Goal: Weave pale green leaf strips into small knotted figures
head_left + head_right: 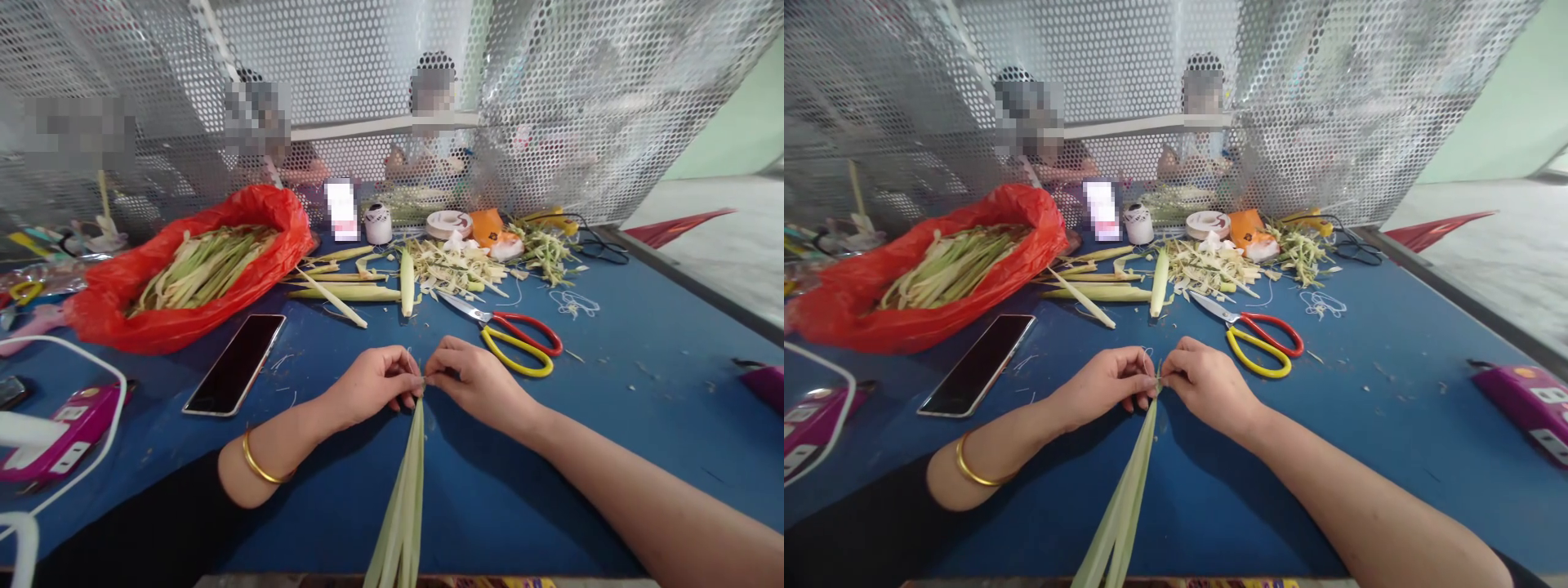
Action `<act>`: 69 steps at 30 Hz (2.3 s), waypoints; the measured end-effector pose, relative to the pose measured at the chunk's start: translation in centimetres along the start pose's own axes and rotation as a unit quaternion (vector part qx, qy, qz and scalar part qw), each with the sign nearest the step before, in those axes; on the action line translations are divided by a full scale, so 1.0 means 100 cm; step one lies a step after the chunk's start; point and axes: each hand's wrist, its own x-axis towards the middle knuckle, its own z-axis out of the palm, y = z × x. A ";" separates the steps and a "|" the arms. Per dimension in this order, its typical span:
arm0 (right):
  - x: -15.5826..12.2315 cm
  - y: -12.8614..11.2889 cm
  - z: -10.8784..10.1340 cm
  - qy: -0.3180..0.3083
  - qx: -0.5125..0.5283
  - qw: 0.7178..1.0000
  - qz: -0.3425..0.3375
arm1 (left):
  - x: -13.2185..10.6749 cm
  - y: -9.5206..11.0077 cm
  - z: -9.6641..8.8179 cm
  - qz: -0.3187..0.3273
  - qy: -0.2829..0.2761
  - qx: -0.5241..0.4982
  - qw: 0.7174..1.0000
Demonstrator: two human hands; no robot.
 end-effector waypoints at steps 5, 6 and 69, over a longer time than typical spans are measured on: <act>-0.005 -0.006 -0.007 -0.032 0.007 0.999 -0.025 | 0.002 0.000 -0.001 -0.013 0.024 -0.017 0.999; -0.005 -0.007 -0.007 -0.045 0.015 0.998 -0.034 | 0.002 0.000 -0.001 -0.015 0.026 -0.019 0.999; -0.004 -0.006 -0.005 -0.097 0.194 0.976 -0.038 | 0.002 -0.006 -0.004 0.081 0.252 0.332 0.905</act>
